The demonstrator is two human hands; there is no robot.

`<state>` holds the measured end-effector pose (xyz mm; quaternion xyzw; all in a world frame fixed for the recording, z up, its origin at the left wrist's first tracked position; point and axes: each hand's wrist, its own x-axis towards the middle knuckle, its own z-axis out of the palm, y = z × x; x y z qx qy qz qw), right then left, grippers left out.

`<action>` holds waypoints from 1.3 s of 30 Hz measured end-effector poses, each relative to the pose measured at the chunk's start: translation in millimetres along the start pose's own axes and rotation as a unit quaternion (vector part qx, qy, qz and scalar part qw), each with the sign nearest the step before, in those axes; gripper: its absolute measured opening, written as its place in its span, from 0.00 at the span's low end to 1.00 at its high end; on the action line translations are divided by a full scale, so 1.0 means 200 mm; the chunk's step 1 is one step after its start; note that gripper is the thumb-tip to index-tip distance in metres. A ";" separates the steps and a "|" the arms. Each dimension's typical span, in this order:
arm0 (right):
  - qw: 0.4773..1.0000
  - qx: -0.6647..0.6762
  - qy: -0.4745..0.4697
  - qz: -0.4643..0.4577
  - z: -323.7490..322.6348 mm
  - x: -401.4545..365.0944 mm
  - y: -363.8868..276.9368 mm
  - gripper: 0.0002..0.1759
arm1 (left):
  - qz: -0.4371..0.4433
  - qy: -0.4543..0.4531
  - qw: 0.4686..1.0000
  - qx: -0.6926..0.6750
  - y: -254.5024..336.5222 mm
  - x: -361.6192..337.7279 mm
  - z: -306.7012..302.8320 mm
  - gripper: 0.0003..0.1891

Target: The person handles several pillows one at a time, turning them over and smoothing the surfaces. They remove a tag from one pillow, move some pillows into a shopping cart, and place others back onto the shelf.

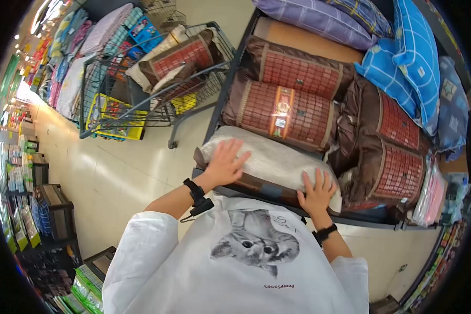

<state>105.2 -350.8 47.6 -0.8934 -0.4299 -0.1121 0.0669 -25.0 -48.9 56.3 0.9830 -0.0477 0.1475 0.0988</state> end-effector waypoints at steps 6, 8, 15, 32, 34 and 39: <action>0.997 -0.017 0.071 -0.005 0.10 0.14 0.05 0.30 | -0.032 0.001 0.999 -0.014 -0.10 0.08 0.06 0.27; 0.998 0.012 0.065 -0.004 0.09 0.27 0.10 0.29 | -0.026 0.016 0.999 -0.029 -0.16 0.20 0.07 0.27; 0.996 0.077 0.035 0.028 0.06 0.60 0.29 0.20 | -0.061 0.073 0.994 0.051 -0.26 0.51 -0.01 0.25; 0.897 0.228 0.056 0.375 0.00 -0.18 0.45 0.39 | -0.394 0.072 0.814 -0.421 -0.28 -0.19 0.03 0.26; 0.888 0.209 0.051 0.407 -0.02 -0.11 0.45 0.35 | -0.400 0.035 0.860 -0.315 -0.36 -0.15 0.06 0.15; 0.926 0.160 0.106 0.326 -0.02 0.06 0.39 0.13 | -0.359 0.095 0.911 -0.178 -0.26 -0.01 -0.12 0.17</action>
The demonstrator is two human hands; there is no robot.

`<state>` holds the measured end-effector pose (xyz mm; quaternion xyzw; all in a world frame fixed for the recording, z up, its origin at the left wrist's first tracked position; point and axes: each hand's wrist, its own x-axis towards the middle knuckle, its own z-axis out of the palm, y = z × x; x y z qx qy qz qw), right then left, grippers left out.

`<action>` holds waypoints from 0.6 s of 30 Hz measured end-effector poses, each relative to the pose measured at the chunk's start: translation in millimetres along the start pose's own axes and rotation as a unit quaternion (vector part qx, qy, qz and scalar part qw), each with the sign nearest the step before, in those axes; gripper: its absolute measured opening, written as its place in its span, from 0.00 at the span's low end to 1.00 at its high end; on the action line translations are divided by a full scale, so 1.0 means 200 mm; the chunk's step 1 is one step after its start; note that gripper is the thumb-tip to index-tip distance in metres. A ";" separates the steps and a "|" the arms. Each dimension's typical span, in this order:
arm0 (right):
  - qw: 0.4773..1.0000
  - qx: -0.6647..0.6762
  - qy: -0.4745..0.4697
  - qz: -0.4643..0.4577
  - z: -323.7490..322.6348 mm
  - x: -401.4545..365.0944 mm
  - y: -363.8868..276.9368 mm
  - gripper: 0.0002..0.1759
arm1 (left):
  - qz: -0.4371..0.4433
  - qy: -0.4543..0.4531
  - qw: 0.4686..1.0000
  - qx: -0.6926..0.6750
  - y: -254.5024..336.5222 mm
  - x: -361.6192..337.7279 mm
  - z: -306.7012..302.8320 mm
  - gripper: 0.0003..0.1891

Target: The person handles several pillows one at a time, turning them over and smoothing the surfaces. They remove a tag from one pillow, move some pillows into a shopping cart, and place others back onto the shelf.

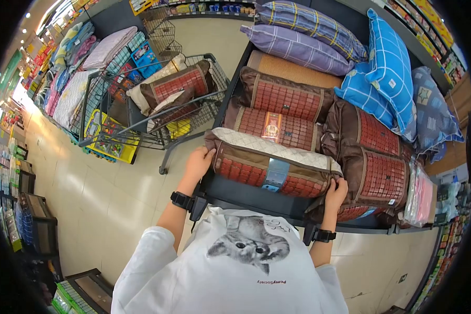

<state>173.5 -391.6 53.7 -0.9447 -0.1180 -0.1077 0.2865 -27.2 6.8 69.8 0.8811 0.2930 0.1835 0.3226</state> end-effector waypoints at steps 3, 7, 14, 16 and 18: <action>0.990 0.047 0.117 -0.062 -0.08 0.03 -0.09 0.08 | 0.020 0.023 0.999 -0.023 0.14 0.00 -0.14 0.15; 0.979 0.121 0.158 -0.052 -0.24 0.17 -0.13 0.10 | 0.057 0.021 0.996 -0.071 0.36 -0.02 -0.38 0.11; 0.868 0.494 0.046 -0.027 -0.24 0.89 -0.34 0.13 | 0.034 0.090 0.956 -0.276 0.32 0.57 -0.49 0.15; 0.922 0.372 0.069 -0.081 -0.13 1.03 -0.40 0.21 | 0.026 0.113 0.937 -0.331 0.34 0.64 -0.42 0.21; 0.959 0.256 -0.002 -0.118 0.07 1.05 -0.32 0.28 | 0.124 0.059 0.986 -0.091 0.11 0.67 -0.27 0.32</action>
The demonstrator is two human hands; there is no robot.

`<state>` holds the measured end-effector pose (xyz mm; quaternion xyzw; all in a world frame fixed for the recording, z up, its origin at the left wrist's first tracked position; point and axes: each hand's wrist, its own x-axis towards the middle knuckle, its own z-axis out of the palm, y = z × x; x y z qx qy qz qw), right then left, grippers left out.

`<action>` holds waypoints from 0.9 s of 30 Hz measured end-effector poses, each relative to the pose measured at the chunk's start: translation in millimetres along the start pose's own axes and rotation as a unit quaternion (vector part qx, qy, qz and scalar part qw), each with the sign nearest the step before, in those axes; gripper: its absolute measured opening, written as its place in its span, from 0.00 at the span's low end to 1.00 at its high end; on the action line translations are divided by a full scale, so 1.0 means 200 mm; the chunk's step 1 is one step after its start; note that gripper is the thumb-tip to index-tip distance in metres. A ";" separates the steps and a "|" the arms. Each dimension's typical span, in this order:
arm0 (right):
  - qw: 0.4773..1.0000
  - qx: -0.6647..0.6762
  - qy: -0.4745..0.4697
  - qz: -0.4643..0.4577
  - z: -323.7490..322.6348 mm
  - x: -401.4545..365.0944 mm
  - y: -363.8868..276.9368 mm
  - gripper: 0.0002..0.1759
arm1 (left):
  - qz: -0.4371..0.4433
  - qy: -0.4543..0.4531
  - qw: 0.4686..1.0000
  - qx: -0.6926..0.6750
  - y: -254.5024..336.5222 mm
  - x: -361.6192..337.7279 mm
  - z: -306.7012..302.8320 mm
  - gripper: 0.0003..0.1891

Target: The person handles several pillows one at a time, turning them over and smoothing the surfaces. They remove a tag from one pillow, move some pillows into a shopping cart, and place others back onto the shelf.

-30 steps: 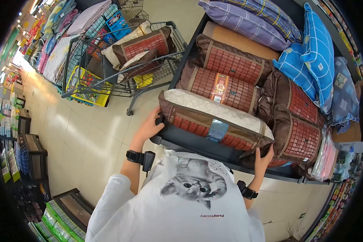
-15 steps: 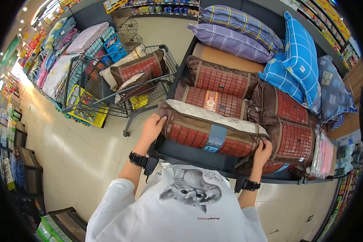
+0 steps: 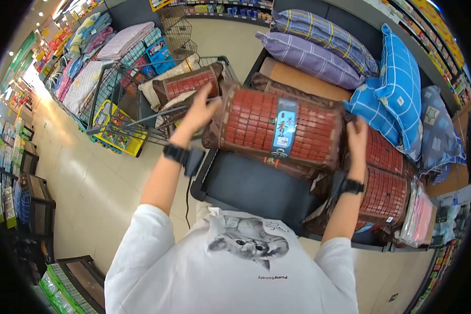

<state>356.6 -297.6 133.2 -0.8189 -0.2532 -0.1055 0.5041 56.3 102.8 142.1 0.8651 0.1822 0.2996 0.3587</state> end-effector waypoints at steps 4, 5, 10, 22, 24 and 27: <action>0.969 -0.156 -0.145 0.121 0.22 -0.38 0.04 0.45 | -0.162 -0.162 0.972 0.047 -0.29 -0.33 0.20 0.49; 0.969 -0.156 -0.148 0.124 0.23 -0.45 0.03 0.45 | -0.187 -0.173 0.962 0.104 -0.27 -0.38 0.21 0.49; 0.958 -0.076 -0.063 0.268 0.20 -0.61 0.11 0.51 | -0.251 -0.153 0.953 0.079 -0.26 -0.43 0.22 0.51; 0.944 -0.012 -0.143 0.298 0.20 -0.74 0.12 0.52 | -0.306 -0.069 0.949 -0.036 -0.34 -0.22 0.22 0.29; 0.944 -0.032 -0.143 0.295 0.17 -0.74 0.06 0.53 | -0.342 -0.153 0.926 -0.038 -0.30 -0.22 0.22 0.24; 0.948 -0.090 -0.129 0.278 0.13 -0.76 -0.01 0.50 | -0.287 -0.086 0.954 0.016 -0.36 -0.32 0.27 0.18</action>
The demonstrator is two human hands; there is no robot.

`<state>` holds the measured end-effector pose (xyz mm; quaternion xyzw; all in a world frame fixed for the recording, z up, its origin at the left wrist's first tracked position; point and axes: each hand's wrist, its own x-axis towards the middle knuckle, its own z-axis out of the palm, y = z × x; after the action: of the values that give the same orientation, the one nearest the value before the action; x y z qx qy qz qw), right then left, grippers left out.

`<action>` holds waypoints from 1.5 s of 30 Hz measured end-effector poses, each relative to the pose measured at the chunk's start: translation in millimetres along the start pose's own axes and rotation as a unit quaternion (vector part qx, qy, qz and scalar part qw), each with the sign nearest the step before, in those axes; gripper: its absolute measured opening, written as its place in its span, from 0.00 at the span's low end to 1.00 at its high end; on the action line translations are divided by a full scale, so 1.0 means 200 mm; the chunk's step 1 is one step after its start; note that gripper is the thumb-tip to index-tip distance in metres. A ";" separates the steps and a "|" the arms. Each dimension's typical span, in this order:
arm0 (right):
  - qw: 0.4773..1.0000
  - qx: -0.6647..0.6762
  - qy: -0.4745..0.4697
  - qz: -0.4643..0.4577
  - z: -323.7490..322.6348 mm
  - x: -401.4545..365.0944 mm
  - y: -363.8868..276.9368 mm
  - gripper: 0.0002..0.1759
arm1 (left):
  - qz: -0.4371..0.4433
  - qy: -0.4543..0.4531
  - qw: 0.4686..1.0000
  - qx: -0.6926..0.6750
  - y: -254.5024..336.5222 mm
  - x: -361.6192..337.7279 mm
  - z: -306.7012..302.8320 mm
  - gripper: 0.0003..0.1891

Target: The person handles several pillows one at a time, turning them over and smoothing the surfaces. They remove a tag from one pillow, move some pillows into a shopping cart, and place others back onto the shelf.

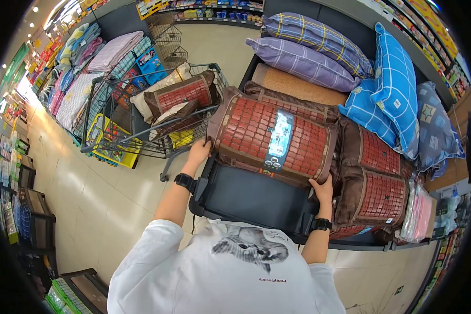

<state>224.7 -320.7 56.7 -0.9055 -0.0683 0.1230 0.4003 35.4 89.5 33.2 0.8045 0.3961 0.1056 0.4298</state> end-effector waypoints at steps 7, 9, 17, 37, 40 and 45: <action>0.990 -0.134 0.032 -0.021 0.03 -0.12 0.08 0.48 | -0.045 -0.011 0.991 -0.126 0.09 -0.32 -0.11 0.14; 0.989 -0.136 0.012 -0.050 0.01 -0.15 0.10 0.44 | -0.002 -0.044 0.960 -0.275 0.11 -0.34 -0.15 0.13; 0.969 0.124 -0.042 -0.209 0.16 -0.17 -0.16 0.20 | 0.200 0.191 0.899 -0.338 0.56 -0.47 -0.49 0.14; 0.839 0.176 0.119 -0.501 0.20 -0.08 -1.62 0.14 | 0.267 0.591 0.688 -0.326 0.27 -0.70 -1.24 0.19; 0.834 0.044 0.068 -0.545 0.55 0.06 -1.62 0.35 | 0.180 0.557 0.779 -0.224 -0.12 -0.46 -1.26 0.25; 0.901 0.067 -0.059 -0.425 0.70 -0.04 -1.03 0.32 | 0.089 0.445 0.862 -0.227 -0.25 -0.50 -0.87 0.24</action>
<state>173.9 -85.5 119.1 -0.7526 -0.4619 -0.0014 0.4692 -147.6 138.8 116.7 0.5842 0.4371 0.5766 0.3676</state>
